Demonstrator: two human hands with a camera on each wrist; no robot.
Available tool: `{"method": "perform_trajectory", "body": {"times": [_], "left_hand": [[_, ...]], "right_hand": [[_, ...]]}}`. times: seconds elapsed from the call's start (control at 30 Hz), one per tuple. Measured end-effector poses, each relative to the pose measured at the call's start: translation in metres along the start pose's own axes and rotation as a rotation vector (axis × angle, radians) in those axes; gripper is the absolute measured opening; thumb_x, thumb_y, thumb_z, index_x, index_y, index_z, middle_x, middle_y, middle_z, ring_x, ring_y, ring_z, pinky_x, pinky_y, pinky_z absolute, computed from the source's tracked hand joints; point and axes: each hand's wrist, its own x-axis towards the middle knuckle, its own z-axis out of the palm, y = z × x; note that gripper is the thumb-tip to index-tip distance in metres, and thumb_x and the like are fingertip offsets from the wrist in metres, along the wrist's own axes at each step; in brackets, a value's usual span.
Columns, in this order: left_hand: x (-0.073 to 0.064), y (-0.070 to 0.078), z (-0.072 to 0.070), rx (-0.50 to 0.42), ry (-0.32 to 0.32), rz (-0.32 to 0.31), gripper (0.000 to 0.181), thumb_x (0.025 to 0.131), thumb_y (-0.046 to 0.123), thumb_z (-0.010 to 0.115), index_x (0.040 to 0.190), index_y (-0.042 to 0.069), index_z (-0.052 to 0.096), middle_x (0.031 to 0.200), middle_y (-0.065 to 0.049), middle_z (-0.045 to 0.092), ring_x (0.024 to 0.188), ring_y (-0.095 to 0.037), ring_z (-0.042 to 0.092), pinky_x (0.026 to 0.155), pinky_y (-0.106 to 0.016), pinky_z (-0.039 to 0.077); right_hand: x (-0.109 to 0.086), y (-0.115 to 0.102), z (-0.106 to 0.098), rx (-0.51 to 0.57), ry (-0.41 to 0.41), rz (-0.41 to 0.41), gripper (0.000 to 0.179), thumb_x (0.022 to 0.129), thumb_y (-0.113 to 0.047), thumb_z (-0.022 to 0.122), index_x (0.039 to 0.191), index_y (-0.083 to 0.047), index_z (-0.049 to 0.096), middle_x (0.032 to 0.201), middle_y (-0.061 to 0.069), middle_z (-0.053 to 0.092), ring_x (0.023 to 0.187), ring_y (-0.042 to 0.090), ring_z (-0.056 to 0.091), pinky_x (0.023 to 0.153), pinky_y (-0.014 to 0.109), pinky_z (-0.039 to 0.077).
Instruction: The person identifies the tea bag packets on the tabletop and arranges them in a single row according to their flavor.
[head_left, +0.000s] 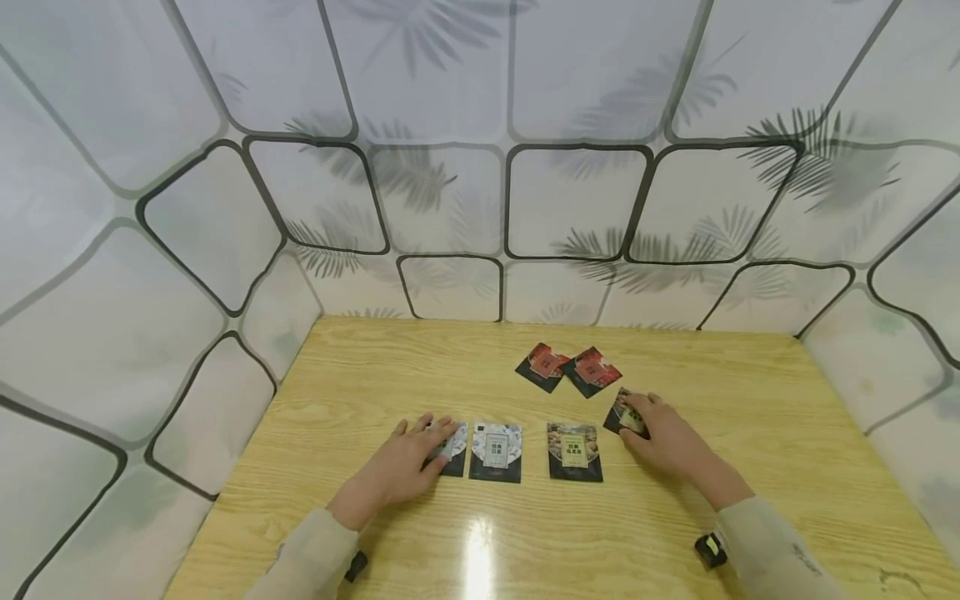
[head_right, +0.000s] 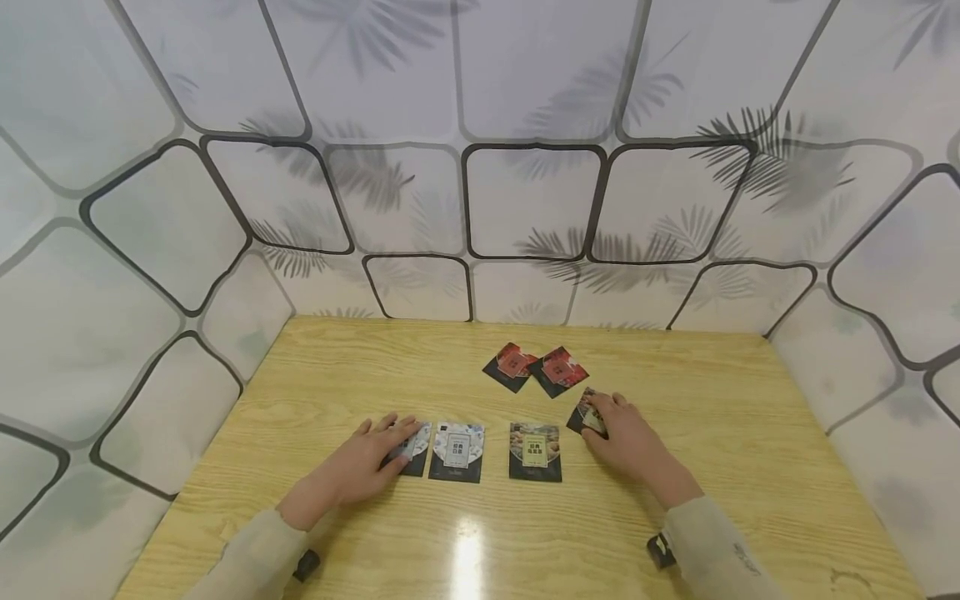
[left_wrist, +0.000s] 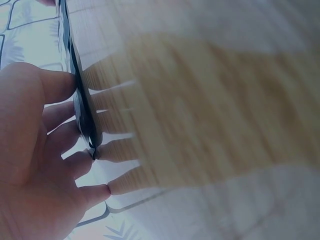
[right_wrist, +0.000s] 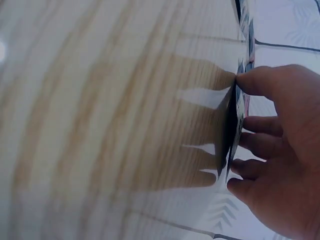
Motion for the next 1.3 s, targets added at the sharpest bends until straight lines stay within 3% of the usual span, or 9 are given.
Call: {"method": "perform_trajectory", "body": {"times": [0.37, 0.53, 0.7, 1.3], "left_hand": [[0.0, 0.001, -0.002, -0.013, -0.006, -0.007, 0.055, 0.11, 0.025, 0.056, 0.162, 0.015, 0.044, 0.167, -0.01, 0.043, 0.157, -0.043, 0.035, 0.123, -0.072, 0.027], [0.0, 0.002, -0.002, -0.021, -0.012, -0.011, 0.055, 0.11, 0.025, 0.056, 0.163, 0.015, 0.044, 0.168, -0.011, 0.043, 0.157, -0.043, 0.034, 0.124, -0.072, 0.027], [0.0, 0.001, -0.001, -0.022, -0.011, -0.011, 0.055, 0.11, 0.025, 0.056, 0.163, 0.016, 0.044, 0.168, -0.01, 0.043, 0.157, -0.043, 0.034, 0.124, -0.072, 0.027], [0.001, 0.002, -0.003, -0.028, -0.006, -0.006, 0.055, 0.109, 0.025, 0.057, 0.162, 0.015, 0.044, 0.167, -0.011, 0.044, 0.157, -0.044, 0.035, 0.122, -0.073, 0.027]], "right_hand": [[-0.007, -0.003, -0.002, 0.051, -0.053, -0.049, 0.06, 0.096, -0.018, 0.066, 0.152, -0.003, 0.051, 0.155, 0.043, 0.041, 0.137, 0.062, 0.048, 0.1, 0.072, 0.051], [-0.011, -0.005, 0.0, 0.054, -0.044, -0.075, 0.057, 0.1, -0.027, 0.07, 0.15, -0.005, 0.054, 0.154, 0.043, 0.043, 0.132, 0.062, 0.054, 0.1, 0.072, 0.051], [-0.015, -0.007, 0.001, 0.061, -0.041, -0.071, 0.061, 0.101, -0.038, 0.072, 0.151, -0.009, 0.055, 0.155, 0.039, 0.044, 0.137, 0.061, 0.05, 0.104, 0.074, 0.047], [-0.026, -0.013, 0.003, 0.083, -0.09, -0.084, 0.06, 0.098, -0.036, 0.075, 0.15, -0.011, 0.055, 0.159, 0.034, 0.044, 0.141, 0.058, 0.048, 0.104, 0.073, 0.048]]}}
